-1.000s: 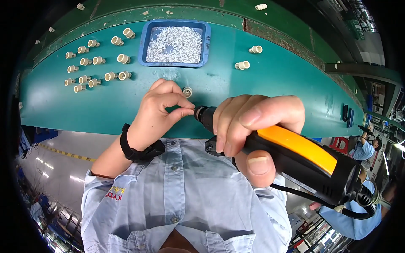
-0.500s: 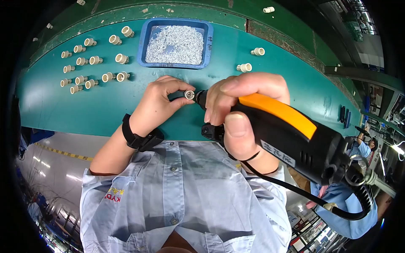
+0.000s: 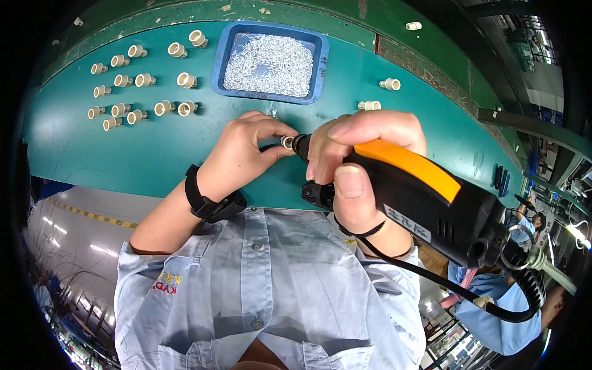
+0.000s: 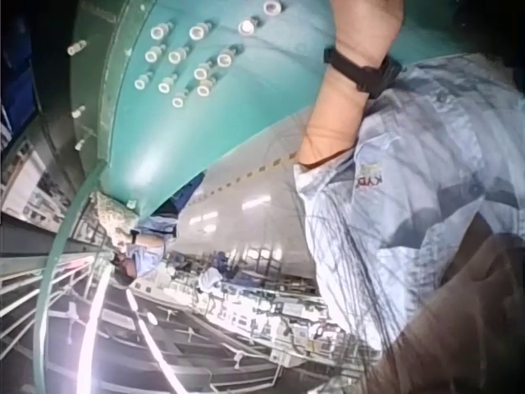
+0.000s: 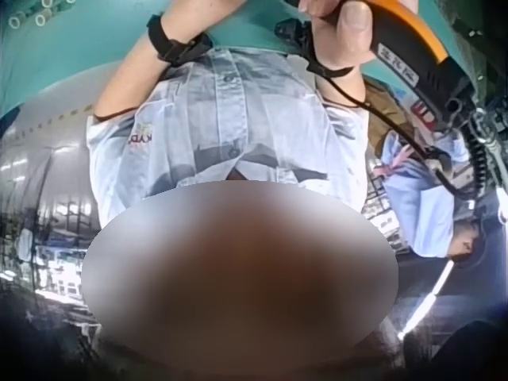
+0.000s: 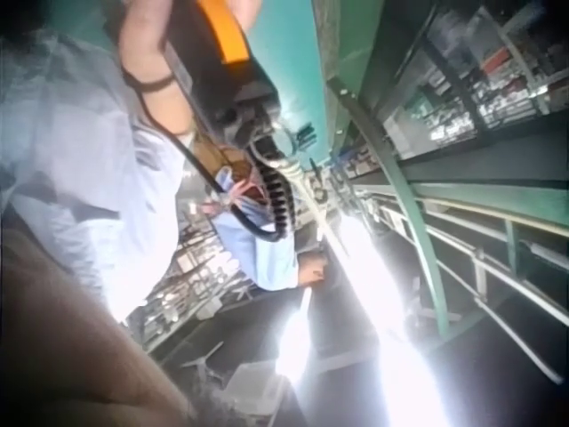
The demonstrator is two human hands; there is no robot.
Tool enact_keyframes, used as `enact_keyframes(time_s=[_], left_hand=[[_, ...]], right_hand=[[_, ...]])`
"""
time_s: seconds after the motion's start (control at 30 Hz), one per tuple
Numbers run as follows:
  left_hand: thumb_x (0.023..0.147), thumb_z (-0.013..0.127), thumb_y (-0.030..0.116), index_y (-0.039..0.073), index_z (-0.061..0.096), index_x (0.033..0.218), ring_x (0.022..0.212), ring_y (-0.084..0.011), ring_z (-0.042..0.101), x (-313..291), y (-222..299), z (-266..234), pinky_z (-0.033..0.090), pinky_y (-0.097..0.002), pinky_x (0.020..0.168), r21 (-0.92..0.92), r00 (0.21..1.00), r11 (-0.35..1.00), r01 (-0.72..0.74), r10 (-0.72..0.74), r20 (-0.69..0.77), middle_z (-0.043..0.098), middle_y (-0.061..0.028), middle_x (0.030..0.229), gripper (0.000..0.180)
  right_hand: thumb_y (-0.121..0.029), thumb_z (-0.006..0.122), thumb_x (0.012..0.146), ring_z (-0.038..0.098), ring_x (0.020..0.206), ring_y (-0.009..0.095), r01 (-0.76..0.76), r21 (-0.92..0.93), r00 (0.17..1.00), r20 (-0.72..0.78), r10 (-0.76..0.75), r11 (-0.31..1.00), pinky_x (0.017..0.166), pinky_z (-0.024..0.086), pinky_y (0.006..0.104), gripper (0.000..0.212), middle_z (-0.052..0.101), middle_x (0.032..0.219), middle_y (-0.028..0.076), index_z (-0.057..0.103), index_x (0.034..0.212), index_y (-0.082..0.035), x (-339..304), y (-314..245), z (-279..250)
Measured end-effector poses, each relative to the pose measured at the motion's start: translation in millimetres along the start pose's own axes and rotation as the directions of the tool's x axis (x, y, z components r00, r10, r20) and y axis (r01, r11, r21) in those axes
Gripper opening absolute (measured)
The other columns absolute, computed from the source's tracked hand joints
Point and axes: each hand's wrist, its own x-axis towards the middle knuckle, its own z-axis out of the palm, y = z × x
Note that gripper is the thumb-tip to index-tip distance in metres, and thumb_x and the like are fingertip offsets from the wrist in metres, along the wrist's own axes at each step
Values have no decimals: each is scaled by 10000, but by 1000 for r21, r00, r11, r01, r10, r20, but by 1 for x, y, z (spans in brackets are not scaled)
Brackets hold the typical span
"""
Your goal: The person picks up white plastic components, inserts small metal pins from a blue tray into them, and uses a power screwdriver to drive the pins in. This process is repeated for multiple components, which are then placed back on the green work surface.
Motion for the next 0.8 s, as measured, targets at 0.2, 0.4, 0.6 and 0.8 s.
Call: enact_keyframes(time_s=[0.2, 0.4, 0.6, 0.8], left_hand=[[700, 760, 58, 44, 699, 886, 774, -273, 627, 0, -1, 0, 504, -365, 746, 4, 999, 1000, -31, 31, -10, 691, -88, 822, 197], [698, 762, 59, 45, 699, 885, 769, -270, 623, 0, -1, 0, 503, -366, 739, 0, 1000, 1000, -27, 27, -6, 685, -83, 812, 198], [697, 763, 59, 45, 699, 887, 774, -269, 622, -1, -3, 1, 502, -366, 742, 5, 999, 999, -38, 38, -13, 680, -83, 803, 201], [705, 748, 51, 42, 697, 895, 789, -271, 621, -1, 0, -2, 496, -374, 762, 4, 1000, 1000, -25, 25, 6, 676, -88, 803, 197]], right_hand=[[-364, 594, 906, 457, 472, 126, 2, 14, 999, 46, -2, 1000, 500, 388, 296, 354, 480, 598, 9, 469, 1030, -56, 2, 1, -3], [-360, 605, 907, 465, 477, 127, 29, 39, 996, 83, -32, 999, 503, 388, 293, 349, 492, 610, 11, 475, 1020, -57, 4, 5, -5], [-365, 618, 912, 462, 469, 129, -7, 20, 997, 81, 5, 1000, 494, 385, 292, 341, 484, 591, 6, 473, 987, -65, 3, 3, 0], [-369, 632, 910, 458, 455, 132, -52, -5, 996, 77, 52, 999, 480, 380, 292, 346, 474, 566, -3, 462, 963, -72, 4, 4, 7]])
